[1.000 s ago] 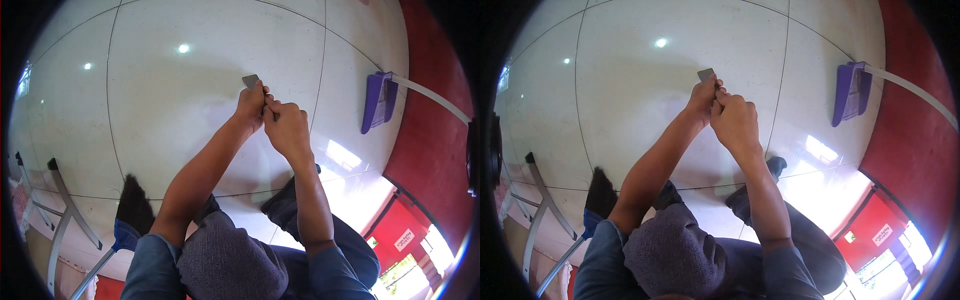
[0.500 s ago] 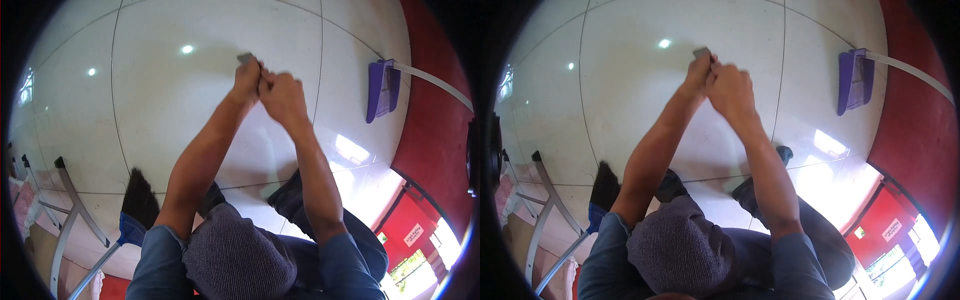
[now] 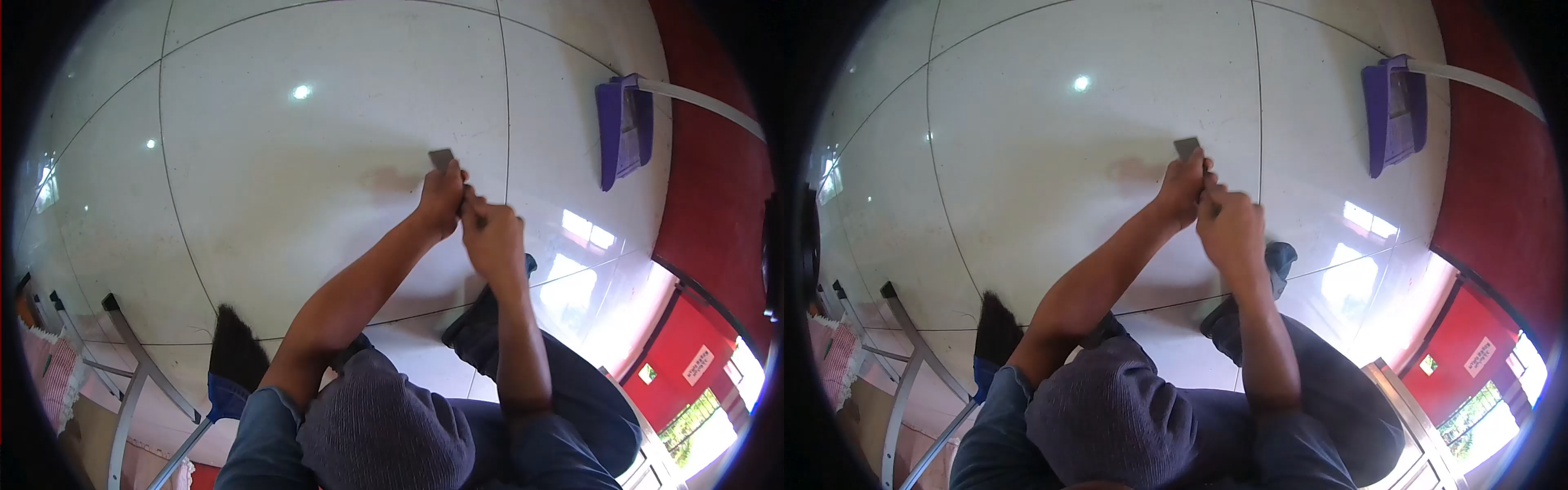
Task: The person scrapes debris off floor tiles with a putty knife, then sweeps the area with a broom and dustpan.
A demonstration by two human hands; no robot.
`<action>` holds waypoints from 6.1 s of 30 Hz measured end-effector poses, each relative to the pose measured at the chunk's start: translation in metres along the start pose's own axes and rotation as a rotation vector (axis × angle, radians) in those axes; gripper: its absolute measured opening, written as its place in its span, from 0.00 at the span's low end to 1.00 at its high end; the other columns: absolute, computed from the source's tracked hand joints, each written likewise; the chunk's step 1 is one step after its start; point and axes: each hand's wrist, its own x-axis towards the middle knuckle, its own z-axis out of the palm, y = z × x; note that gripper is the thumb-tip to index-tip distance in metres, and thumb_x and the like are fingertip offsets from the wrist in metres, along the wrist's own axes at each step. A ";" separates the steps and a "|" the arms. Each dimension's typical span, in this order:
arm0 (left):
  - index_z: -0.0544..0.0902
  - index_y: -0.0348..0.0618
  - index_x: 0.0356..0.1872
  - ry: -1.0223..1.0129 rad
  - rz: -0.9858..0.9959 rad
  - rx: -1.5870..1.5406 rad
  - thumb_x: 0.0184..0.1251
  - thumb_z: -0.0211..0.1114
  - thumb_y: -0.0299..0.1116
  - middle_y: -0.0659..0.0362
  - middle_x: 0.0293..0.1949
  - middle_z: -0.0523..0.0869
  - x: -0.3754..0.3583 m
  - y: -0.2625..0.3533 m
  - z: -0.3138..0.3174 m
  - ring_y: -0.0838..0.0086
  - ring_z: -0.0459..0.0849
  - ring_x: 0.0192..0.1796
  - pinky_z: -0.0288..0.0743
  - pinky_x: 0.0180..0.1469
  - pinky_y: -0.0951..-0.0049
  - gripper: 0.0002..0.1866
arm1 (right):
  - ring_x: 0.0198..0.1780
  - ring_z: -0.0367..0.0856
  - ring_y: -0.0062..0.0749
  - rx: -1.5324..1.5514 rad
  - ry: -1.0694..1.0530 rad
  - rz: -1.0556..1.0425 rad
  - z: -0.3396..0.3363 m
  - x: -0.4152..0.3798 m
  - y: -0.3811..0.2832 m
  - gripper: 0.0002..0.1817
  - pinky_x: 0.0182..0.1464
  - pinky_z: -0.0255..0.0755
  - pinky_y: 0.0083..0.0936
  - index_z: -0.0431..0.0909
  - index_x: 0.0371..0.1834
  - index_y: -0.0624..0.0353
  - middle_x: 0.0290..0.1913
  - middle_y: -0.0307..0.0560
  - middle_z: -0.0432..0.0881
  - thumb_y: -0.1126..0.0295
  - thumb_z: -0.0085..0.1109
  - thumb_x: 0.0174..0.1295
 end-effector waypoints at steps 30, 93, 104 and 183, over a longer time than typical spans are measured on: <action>0.73 0.42 0.26 -0.025 -0.022 0.016 0.67 0.52 0.29 0.59 0.26 0.74 0.034 0.004 0.028 0.71 0.73 0.25 0.69 0.23 0.66 0.08 | 0.37 0.81 0.61 -0.071 -0.096 0.095 -0.036 0.029 -0.007 0.15 0.43 0.75 0.43 0.85 0.40 0.59 0.30 0.64 0.81 0.61 0.52 0.63; 0.60 0.50 0.72 -0.076 1.204 1.730 0.62 0.64 0.52 0.54 0.75 0.56 -0.016 0.081 -0.081 0.56 0.51 0.77 0.42 0.74 0.41 0.40 | 0.17 0.55 0.07 0.422 -0.114 -0.016 -0.110 0.112 -0.010 0.21 0.13 0.45 0.11 0.72 0.63 0.66 0.21 0.28 0.64 0.67 0.55 0.70; 0.62 0.40 0.71 0.724 0.789 1.696 0.64 0.57 0.55 0.43 0.74 0.54 -0.092 0.010 -0.160 0.44 0.42 0.77 0.34 0.71 0.31 0.40 | 0.15 0.53 0.08 0.762 -0.171 -0.031 -0.086 0.039 -0.021 0.22 0.13 0.46 0.11 0.69 0.65 0.67 0.21 0.31 0.66 0.68 0.52 0.72; 0.83 0.42 0.45 0.494 -0.022 1.832 0.62 0.65 0.46 0.48 0.45 0.83 -0.476 -0.035 -0.230 0.53 0.81 0.50 0.76 0.51 0.58 0.19 | 0.32 0.83 0.56 -0.645 -0.841 -1.500 0.140 -0.114 -0.143 0.13 0.34 0.78 0.48 0.83 0.44 0.54 0.29 0.61 0.82 0.68 0.50 0.61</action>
